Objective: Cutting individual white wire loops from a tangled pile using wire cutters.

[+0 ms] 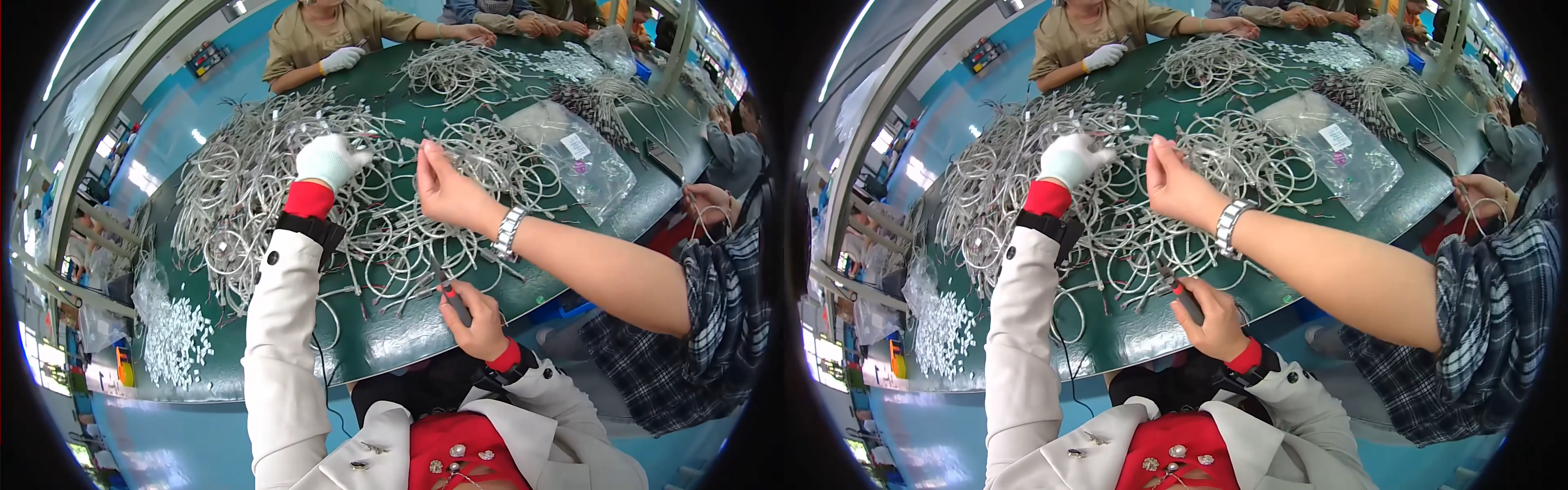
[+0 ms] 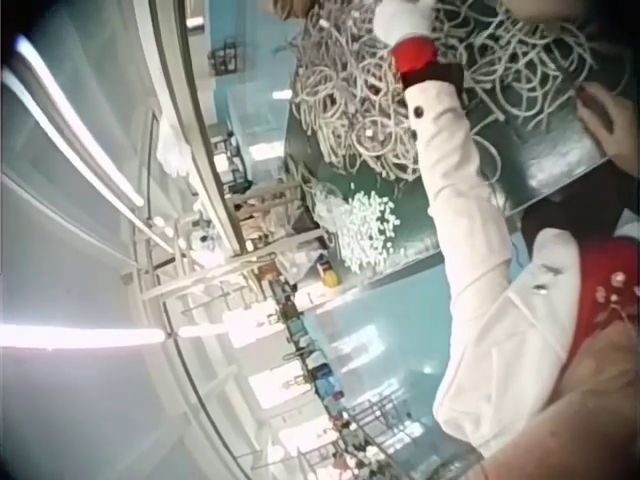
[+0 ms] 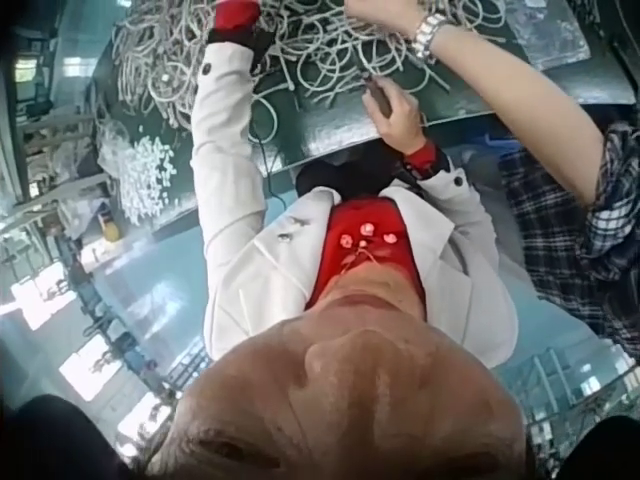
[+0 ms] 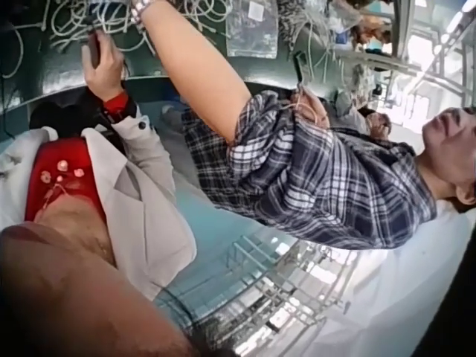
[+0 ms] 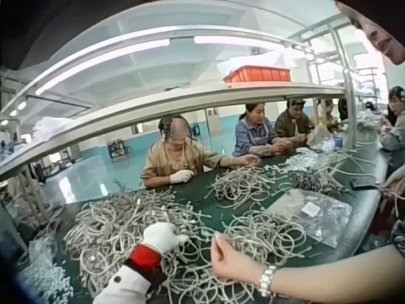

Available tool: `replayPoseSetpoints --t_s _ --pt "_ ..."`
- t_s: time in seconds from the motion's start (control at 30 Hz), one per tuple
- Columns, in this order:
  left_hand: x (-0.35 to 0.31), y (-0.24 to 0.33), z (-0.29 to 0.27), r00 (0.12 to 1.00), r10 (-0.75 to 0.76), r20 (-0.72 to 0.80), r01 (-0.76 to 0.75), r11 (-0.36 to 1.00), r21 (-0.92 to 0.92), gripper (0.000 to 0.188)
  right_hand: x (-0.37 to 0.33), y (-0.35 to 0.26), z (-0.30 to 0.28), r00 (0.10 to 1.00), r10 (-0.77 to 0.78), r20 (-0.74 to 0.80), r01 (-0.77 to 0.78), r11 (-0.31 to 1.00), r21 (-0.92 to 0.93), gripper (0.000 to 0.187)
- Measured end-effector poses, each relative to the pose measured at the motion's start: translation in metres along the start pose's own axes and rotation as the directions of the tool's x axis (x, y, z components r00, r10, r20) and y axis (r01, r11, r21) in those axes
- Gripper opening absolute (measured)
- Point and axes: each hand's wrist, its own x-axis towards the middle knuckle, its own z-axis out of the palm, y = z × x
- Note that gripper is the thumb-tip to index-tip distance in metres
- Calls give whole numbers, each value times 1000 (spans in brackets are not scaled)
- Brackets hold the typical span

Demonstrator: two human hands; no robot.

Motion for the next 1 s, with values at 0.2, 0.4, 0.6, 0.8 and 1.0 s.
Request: replayPoseSetpoints --t_s 0.2,0.4,0.6,0.8,1.0 --pt "-9 -3 22 996 23 -83 -21 999 32 29 -1 -8 -5 999 -7 36 8 1000 -6 28" --pt "-6 -12 34 989 39 -142 -31 998 58 27 1 -12 -6 999 -35 38 37 998 -55 30" --pt "-7 -30 40 987 13 -159 -5 999 53 28 2 -15 -3 992 -48 118 55 997 -50 34" --pt "-17 -28 36 973 17 -231 -17 1000 3 22 2 -17 -6 986 -54 161 67 995 -74 36" --pt "-27 -41 32 985 10 -175 -13 1000 -17 27 -2 -17 -4 983 -35 179 49 996 -73 37"
